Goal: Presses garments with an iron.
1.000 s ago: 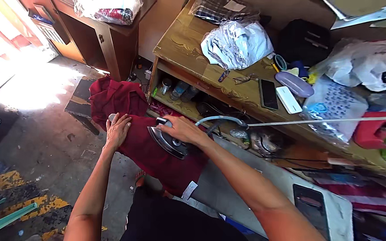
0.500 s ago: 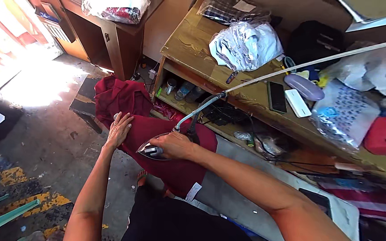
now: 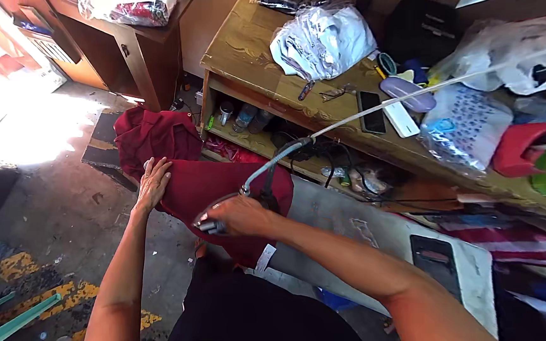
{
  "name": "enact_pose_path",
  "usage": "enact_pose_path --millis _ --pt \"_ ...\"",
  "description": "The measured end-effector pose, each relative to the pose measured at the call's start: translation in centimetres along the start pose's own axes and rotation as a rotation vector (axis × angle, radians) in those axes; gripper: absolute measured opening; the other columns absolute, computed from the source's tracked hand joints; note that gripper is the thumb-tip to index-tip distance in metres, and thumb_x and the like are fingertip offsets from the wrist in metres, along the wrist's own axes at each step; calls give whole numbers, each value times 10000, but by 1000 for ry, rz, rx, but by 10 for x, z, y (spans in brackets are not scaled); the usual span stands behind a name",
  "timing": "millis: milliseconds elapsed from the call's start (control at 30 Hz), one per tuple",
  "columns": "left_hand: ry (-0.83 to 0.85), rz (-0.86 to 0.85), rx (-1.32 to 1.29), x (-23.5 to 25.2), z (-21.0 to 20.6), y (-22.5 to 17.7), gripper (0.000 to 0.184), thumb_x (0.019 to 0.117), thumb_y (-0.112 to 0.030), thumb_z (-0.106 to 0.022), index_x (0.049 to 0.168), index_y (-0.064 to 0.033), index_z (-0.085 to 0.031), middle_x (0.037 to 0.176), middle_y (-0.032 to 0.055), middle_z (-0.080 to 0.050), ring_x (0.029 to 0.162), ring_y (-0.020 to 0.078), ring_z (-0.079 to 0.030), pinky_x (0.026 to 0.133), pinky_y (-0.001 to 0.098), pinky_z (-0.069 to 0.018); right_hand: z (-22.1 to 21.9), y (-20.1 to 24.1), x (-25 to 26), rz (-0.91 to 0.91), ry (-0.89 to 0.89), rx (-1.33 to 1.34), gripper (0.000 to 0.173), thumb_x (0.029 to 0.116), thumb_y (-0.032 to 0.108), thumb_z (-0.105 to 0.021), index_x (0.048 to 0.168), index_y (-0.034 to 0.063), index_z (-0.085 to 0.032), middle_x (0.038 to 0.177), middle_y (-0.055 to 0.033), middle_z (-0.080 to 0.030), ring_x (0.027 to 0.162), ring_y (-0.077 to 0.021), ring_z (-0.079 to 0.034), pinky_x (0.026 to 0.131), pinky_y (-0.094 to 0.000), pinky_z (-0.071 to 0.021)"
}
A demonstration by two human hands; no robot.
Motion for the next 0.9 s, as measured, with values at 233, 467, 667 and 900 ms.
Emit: enact_pose_path --millis 233,467,667,900 --pt "-171 79 37 -7 5 -16 495 1075 -424 -372 1453 -193 -594 1593 70 -461 1539 357 -287 1228 622 -195 -53 -58 -146 -356 -113 210 376 920 324 -673 1266 187 -623 863 -170 -700 813 -407 -701 684 -615 -538" --pt "-432 139 185 -49 -22 -97 361 993 -193 -514 1258 -18 -686 1373 238 -608 1352 424 -513 1165 545 -378 -143 -157 -278 -905 -479 357 460 881 266 -749 1274 47 -652 994 -302 -701 928 -519 -685 791 -719 -501" --pt "45 -123 144 -98 -113 -239 301 986 -266 -594 1177 -71 -721 1164 163 -702 1144 348 -650 991 492 -530 -183 -196 -345 -1071 -593 382 508 876 312 -788 1242 -9 -642 984 -367 -672 939 -587 -654 794 -773 -460" --pt "496 2 265 -111 -177 -321 609 900 -536 -700 1261 -50 -629 1191 186 -681 1060 364 -691 827 523 -579 -169 -181 -354 -718 -1053 59 639 947 525 -619 1332 14 -628 1093 -255 -691 1006 -436 -662 903 -597 -508"
Point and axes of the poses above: each hand's wrist, its own x-axis towards the middle knuckle, its own z-axis out of the back of the hand, y = z × x, the point moved 1 cm from there along x, towards the middle knuckle
